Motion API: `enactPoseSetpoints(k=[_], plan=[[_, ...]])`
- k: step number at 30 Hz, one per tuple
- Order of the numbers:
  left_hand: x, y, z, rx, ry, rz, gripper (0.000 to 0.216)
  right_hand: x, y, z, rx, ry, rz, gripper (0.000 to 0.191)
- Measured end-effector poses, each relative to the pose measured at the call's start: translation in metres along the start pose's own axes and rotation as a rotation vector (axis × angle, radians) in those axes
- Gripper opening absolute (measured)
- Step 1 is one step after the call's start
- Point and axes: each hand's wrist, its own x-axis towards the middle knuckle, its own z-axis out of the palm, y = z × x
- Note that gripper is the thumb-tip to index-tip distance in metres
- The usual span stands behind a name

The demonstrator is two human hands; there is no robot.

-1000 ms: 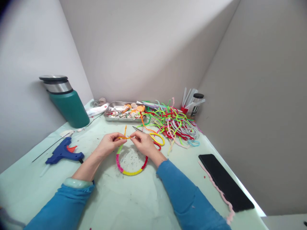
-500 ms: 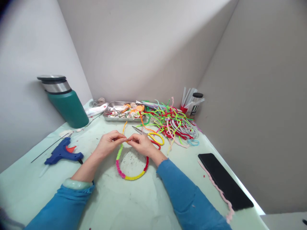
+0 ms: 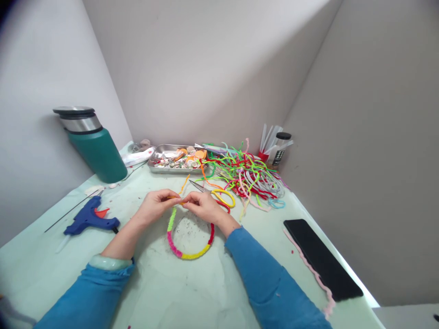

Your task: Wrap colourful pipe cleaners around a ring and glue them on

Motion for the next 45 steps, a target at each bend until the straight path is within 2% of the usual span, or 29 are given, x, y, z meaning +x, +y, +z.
enactPoseSetpoints(k=[4,11,16,22,27,32,36,40,45], plan=[[0.000,0.000,-0.001,-0.062,-0.028,-0.060,0.022,-0.001,-0.004,0.000,-0.001,-0.044,-0.015,0.013],[-0.002,0.004,-0.002,-0.239,-0.074,-0.286,0.025,-0.002,-0.005,0.003,-0.080,-0.030,-0.128,0.010],[-0.003,0.002,-0.003,-0.420,-0.091,-0.422,0.026,-0.003,-0.003,0.005,-0.083,0.005,-0.161,0.010],[-0.004,0.002,-0.004,-0.701,-0.186,-0.560,0.024,-0.005,-0.010,0.005,-0.001,0.029,-0.174,0.012],[-0.004,0.001,-0.002,-0.821,-0.226,-0.552,0.017,-0.004,-0.014,0.005,0.040,0.066,-0.159,0.011],[-0.004,0.001,0.002,-0.867,-0.221,-0.535,0.017,-0.004,-0.011,0.007,0.127,0.123,-0.067,0.015],[-0.004,0.001,0.004,-0.779,-0.158,-0.460,0.021,-0.003,-0.008,0.008,0.191,0.133,-0.037,0.020],[-0.003,0.001,0.007,-0.665,-0.083,-0.415,0.026,-0.002,-0.007,0.008,0.132,0.144,-0.058,0.022],[-0.003,0.002,0.009,-0.512,-0.105,-0.416,0.028,-0.001,-0.004,0.007,0.093,0.182,-0.074,0.024]])
